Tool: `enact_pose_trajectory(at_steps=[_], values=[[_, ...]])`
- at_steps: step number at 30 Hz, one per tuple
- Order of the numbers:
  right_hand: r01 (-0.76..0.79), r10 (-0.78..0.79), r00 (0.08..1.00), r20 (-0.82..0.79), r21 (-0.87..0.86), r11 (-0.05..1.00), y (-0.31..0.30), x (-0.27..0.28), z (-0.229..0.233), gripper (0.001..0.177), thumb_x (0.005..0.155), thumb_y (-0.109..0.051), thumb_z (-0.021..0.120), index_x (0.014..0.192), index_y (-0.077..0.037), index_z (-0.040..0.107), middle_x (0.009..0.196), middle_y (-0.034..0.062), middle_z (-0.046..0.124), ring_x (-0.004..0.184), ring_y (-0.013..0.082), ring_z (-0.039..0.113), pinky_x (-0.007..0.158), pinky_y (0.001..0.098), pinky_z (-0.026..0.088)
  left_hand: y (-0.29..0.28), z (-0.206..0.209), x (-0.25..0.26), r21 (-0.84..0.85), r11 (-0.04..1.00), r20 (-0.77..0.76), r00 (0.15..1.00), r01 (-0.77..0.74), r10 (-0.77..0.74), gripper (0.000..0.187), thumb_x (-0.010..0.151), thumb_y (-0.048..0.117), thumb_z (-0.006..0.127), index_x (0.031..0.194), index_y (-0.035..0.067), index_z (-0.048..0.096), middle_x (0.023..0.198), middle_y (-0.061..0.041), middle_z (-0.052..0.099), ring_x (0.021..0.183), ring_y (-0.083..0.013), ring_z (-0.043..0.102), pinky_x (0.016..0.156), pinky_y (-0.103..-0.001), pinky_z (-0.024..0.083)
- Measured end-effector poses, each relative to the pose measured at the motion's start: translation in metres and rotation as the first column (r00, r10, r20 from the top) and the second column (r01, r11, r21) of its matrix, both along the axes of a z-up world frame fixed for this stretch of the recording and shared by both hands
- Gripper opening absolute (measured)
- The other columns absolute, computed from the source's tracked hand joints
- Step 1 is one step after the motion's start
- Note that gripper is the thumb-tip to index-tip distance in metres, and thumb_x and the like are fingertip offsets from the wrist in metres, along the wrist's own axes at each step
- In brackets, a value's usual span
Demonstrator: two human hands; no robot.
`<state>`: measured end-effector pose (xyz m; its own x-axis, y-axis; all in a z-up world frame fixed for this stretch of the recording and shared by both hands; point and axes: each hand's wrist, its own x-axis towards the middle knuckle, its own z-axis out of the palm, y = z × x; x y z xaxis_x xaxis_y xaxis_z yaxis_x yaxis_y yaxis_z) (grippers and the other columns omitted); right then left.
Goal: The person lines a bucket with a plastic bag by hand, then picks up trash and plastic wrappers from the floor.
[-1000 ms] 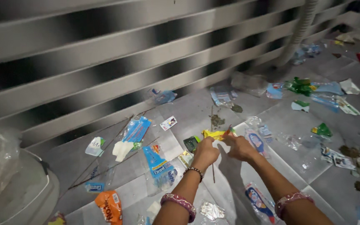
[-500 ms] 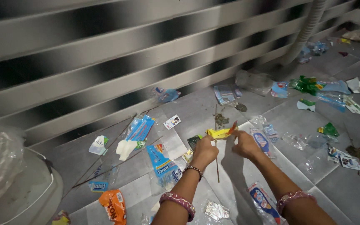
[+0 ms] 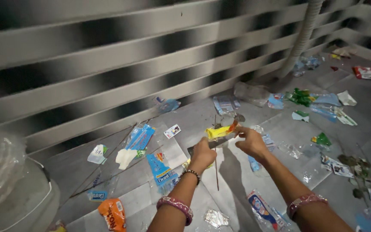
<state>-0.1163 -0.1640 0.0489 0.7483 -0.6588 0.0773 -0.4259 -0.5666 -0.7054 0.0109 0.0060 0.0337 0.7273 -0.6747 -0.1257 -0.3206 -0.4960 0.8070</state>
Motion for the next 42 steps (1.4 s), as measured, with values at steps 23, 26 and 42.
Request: enact_pose_trajectory(at_steps=[23,26,42], values=[[-0.167,0.125,0.969,0.212,0.197,0.966,0.067,0.034,0.118,0.063,0.077,0.007,0.061,0.139,-0.005,0.063,0.124,0.0156,0.072,0.115,0.0281,0.069,0.092,0.0351,0.056,0.065,0.092,0.067,-0.205,0.977,0.131,0.988,-0.058,0.086,0.061,0.085,0.018,0.067,0.144,0.018,0.053,0.13,-0.02,0.065,0.122,-0.0394,0.062,0.1,-0.047,0.051],[-0.177,0.131,0.963,0.233,0.189,0.966,0.088,0.047,0.132,0.065,0.078,0.007,0.062,0.141,-0.006,0.061,0.125,0.0148,0.073,0.114,0.0272,0.069,0.091,0.0351,0.056,0.086,0.103,0.077,-0.266,0.962,0.122,0.988,-0.056,0.091,0.051,0.085,0.017,0.065,0.136,0.018,0.06,0.124,-0.018,0.069,0.116,-0.0376,0.067,0.096,-0.046,0.054],[-0.423,0.343,0.872,0.349,0.186,0.887,0.195,0.11,0.181,0.064,0.08,0.008,0.058,0.143,-0.006,0.057,0.131,0.0129,0.07,0.123,0.022,0.066,0.096,0.0334,0.056,0.196,0.169,0.138,-0.331,0.929,0.188,0.953,-0.168,0.239,0.036,0.082,0.013,0.065,0.117,0.01,0.072,0.116,-0.019,0.073,0.11,-0.0364,0.07,0.094,-0.044,0.054]])
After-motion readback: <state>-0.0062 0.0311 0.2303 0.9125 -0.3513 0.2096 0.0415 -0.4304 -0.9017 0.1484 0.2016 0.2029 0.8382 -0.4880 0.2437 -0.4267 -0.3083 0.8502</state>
